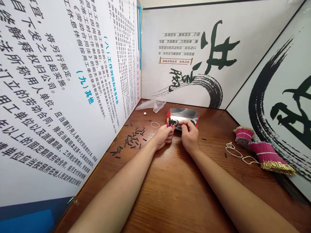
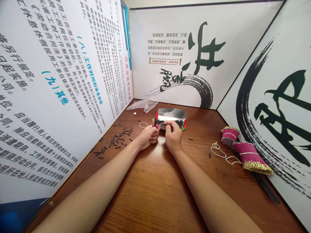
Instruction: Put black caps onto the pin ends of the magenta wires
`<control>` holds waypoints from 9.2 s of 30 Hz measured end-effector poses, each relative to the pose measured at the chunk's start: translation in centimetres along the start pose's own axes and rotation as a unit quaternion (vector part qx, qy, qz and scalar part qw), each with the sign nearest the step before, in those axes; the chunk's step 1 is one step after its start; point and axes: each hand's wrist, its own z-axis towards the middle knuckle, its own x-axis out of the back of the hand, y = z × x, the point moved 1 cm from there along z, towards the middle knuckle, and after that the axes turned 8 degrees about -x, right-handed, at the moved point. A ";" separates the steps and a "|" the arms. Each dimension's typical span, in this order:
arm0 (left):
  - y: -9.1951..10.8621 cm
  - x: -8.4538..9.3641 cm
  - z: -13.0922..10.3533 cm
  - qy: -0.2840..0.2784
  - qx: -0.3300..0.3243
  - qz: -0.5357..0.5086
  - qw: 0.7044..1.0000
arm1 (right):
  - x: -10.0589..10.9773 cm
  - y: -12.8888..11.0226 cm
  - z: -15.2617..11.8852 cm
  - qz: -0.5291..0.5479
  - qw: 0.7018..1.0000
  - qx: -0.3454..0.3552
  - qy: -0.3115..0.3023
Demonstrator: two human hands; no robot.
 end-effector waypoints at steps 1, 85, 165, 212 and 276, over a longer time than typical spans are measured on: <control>0.0 0.0 0.0 0.001 0.001 0.000 1.000 | 0.0 0.0 0.0 0.002 1.000 0.001 -0.009; 0.2 0.4 0.4 0.025 0.028 -0.083 0.996 | -0.2 -0.1 -0.2 -0.316 0.945 0.057 -0.060; -0.3 0.4 0.3 0.014 -0.027 -0.038 0.999 | -0.7 0.5 0.0 0.119 0.983 -0.127 -0.051; -0.5 0.7 0.5 0.008 -0.009 -0.035 0.999 | -1.1 0.3 -0.6 0.086 0.990 -0.068 -0.089; 0.5 0.8 0.4 -0.002 0.060 -0.116 0.991 | -0.6 0.4 -0.7 -0.416 0.903 0.064 -0.086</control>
